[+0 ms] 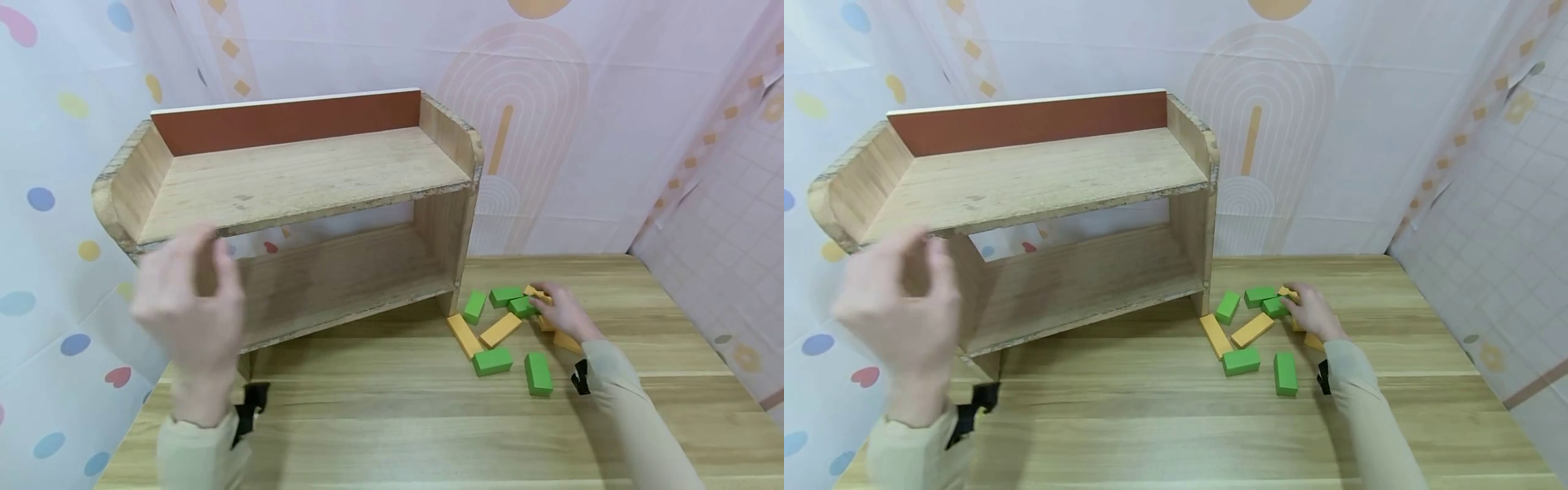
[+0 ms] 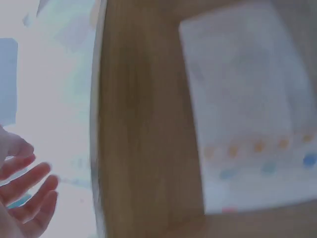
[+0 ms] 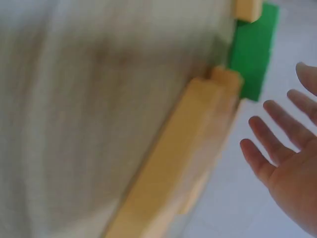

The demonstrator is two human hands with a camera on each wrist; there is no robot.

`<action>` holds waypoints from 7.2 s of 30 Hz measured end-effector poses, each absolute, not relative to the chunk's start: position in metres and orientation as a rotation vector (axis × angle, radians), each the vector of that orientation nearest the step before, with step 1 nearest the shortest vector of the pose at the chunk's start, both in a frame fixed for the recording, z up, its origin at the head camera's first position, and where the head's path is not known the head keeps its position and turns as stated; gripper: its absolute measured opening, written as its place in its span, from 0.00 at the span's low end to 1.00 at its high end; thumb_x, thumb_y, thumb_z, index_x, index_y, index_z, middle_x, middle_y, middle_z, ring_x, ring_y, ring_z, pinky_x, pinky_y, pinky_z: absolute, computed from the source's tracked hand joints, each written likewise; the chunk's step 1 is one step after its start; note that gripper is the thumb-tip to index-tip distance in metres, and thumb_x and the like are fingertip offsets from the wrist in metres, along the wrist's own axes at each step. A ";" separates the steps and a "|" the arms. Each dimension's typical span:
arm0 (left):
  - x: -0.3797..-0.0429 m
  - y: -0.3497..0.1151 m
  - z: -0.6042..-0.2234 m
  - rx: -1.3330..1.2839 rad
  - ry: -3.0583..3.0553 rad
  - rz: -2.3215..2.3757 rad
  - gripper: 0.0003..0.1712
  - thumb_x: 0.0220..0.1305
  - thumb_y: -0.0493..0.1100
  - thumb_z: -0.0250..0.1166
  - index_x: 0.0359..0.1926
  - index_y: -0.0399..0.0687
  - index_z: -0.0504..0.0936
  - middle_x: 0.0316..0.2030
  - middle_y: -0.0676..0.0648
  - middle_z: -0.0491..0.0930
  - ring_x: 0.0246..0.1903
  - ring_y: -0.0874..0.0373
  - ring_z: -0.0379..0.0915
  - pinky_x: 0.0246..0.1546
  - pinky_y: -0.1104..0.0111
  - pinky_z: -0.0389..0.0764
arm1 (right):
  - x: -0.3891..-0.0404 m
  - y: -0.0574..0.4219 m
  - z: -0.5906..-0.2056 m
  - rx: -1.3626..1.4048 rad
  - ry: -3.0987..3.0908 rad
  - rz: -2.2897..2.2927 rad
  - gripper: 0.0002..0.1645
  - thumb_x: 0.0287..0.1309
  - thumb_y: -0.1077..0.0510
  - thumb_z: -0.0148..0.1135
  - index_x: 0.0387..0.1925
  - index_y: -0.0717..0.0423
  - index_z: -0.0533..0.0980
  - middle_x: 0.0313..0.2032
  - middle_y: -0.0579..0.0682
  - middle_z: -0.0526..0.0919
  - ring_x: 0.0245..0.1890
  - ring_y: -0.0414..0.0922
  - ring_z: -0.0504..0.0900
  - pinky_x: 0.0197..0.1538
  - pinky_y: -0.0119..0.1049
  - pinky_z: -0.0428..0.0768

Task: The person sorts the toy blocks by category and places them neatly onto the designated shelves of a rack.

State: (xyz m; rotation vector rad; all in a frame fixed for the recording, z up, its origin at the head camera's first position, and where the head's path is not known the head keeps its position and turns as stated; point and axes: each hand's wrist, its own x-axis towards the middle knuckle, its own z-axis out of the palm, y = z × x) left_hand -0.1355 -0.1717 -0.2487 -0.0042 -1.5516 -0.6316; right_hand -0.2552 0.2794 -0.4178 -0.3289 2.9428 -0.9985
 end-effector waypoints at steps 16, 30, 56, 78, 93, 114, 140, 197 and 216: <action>-0.144 -0.256 -0.202 0.405 -1.762 -0.675 0.20 0.58 0.53 0.59 0.52 0.62 0.81 0.49 0.62 0.80 0.36 0.88 0.66 0.43 0.88 0.68 | -0.265 0.288 -0.426 -0.405 2.938 -0.923 0.27 0.61 0.65 0.56 0.62 0.65 0.68 0.61 0.70 0.69 0.60 0.69 0.68 0.61 0.64 0.65; -0.136 -0.267 -0.176 0.672 -2.163 -0.840 0.29 0.61 0.60 0.52 0.61 0.56 0.76 0.42 0.72 0.74 0.26 0.88 0.55 0.26 0.89 0.59 | -0.267 0.286 -0.426 -0.451 2.929 -0.958 0.25 0.55 0.70 0.60 0.56 0.67 0.73 0.59 0.72 0.70 0.56 0.69 0.73 0.54 0.57 0.76; -0.140 -0.278 -0.159 0.628 -2.276 -0.978 0.31 0.60 0.49 0.55 0.62 0.41 0.72 0.13 0.79 0.57 0.14 0.86 0.56 0.15 0.87 0.59 | -0.267 0.292 -0.432 -0.471 2.960 -0.955 0.22 0.54 0.72 0.60 0.53 0.70 0.75 0.54 0.70 0.74 0.52 0.68 0.76 0.51 0.55 0.78; -0.142 -0.284 -0.167 0.700 -2.322 -0.863 0.31 0.61 0.57 0.54 0.63 0.53 0.73 0.23 0.77 0.58 0.23 0.85 0.55 0.23 0.88 0.59 | -0.258 0.300 -0.425 -0.452 2.906 -1.097 0.21 0.55 0.64 0.64 0.52 0.62 0.76 0.58 0.67 0.74 0.58 0.71 0.70 0.58 0.64 0.69; -0.136 -0.276 -0.163 0.665 -2.305 -0.895 0.31 0.59 0.56 0.54 0.62 0.50 0.74 0.17 0.79 0.57 0.21 0.88 0.56 0.22 0.88 0.60 | -0.252 0.280 -0.397 -0.753 3.144 -1.188 0.22 0.46 0.70 0.68 0.48 0.66 0.78 0.46 0.63 0.81 0.48 0.58 0.77 0.53 0.58 0.75; -0.135 -0.275 -0.162 0.679 -2.307 -0.891 0.31 0.59 0.56 0.54 0.62 0.51 0.74 0.12 0.82 0.55 0.21 0.88 0.56 0.23 0.87 0.59 | -0.234 0.218 -0.312 -1.441 3.178 -1.491 0.25 0.35 0.76 0.72 0.42 0.65 0.81 0.42 0.61 0.83 0.49 0.22 0.74 0.57 0.19 0.70; -0.134 -0.269 -0.161 0.682 -2.318 -0.813 0.30 0.60 0.56 0.50 0.61 0.49 0.76 0.11 0.82 0.52 0.18 0.85 0.53 0.19 0.86 0.58 | -0.238 0.122 -0.234 -1.518 3.145 -1.770 0.19 0.45 0.65 0.72 0.43 0.62 0.82 0.43 0.56 0.84 0.38 0.39 0.78 0.43 0.31 0.77; -0.138 -0.277 -0.167 0.698 -2.265 -0.846 0.32 0.59 0.54 0.51 0.62 0.48 0.74 0.19 0.77 0.56 0.19 0.85 0.53 0.20 0.87 0.57 | -0.213 -0.022 -0.224 -2.374 3.391 -0.347 0.21 0.68 0.50 0.48 0.55 0.51 0.77 0.57 0.49 0.80 0.59 0.48 0.76 0.63 0.39 0.69; -0.141 -0.279 -0.170 0.717 -2.245 -0.866 0.32 0.59 0.55 0.50 0.63 0.49 0.73 0.20 0.77 0.56 0.21 0.83 0.53 0.20 0.88 0.57 | -0.213 -0.048 -0.210 -2.045 3.218 -0.102 0.33 0.69 0.43 0.43 0.70 0.51 0.61 0.70 0.44 0.64 0.71 0.42 0.61 0.70 0.35 0.60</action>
